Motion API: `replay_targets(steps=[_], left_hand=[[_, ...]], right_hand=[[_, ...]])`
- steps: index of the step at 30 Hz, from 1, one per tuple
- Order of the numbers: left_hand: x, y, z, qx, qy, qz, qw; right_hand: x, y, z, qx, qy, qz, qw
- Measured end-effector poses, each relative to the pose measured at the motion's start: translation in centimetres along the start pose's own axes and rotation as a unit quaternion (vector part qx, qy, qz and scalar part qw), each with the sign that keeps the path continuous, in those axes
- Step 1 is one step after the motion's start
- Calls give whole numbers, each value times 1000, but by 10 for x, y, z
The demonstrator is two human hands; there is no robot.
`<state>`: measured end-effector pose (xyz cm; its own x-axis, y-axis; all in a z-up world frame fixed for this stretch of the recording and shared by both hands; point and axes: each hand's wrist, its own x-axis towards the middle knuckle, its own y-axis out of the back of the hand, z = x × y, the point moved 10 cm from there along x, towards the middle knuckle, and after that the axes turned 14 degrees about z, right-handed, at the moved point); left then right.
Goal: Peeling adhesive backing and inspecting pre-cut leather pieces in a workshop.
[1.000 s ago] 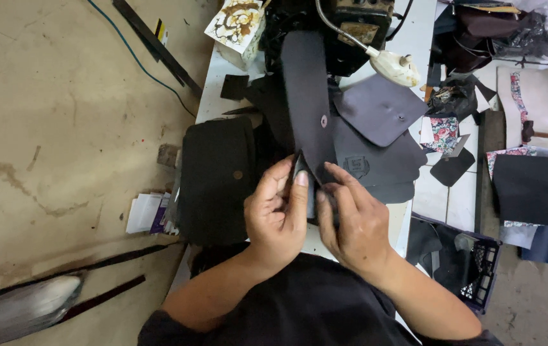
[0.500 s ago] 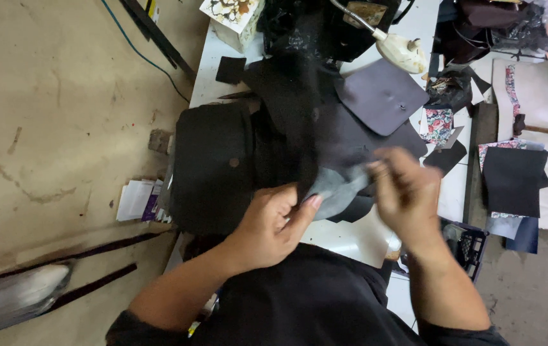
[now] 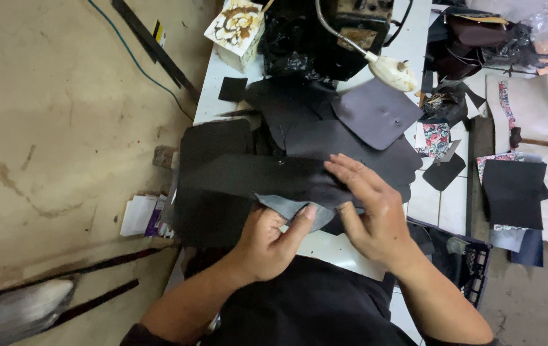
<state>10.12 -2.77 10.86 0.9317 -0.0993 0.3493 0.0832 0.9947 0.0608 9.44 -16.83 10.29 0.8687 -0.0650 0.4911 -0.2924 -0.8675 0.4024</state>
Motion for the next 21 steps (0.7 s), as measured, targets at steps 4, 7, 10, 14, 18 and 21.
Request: replay_targets(steps=[4,7,10,14,18,21], left_hand=[[3,-9,-2,-44,25,8,999],[11,-5,2,4,1,59,998],[13,-12,15,11,2,38,999],[6,-15,8,3,11,0,1000],[9,-19,11,20,33,-60,997],[12,-22,15,16,35,-96,995]], right_hand=[[-11,-11,0,0,38,9,999],[-10,-9,14,47,-43,6,998],[-20,-1,46,95,-136,25,986],[-21,2,61,136,-156,32,978],[-13,7,57,184,-188,52,963],[-16,7,62,194,-195,44,960]])
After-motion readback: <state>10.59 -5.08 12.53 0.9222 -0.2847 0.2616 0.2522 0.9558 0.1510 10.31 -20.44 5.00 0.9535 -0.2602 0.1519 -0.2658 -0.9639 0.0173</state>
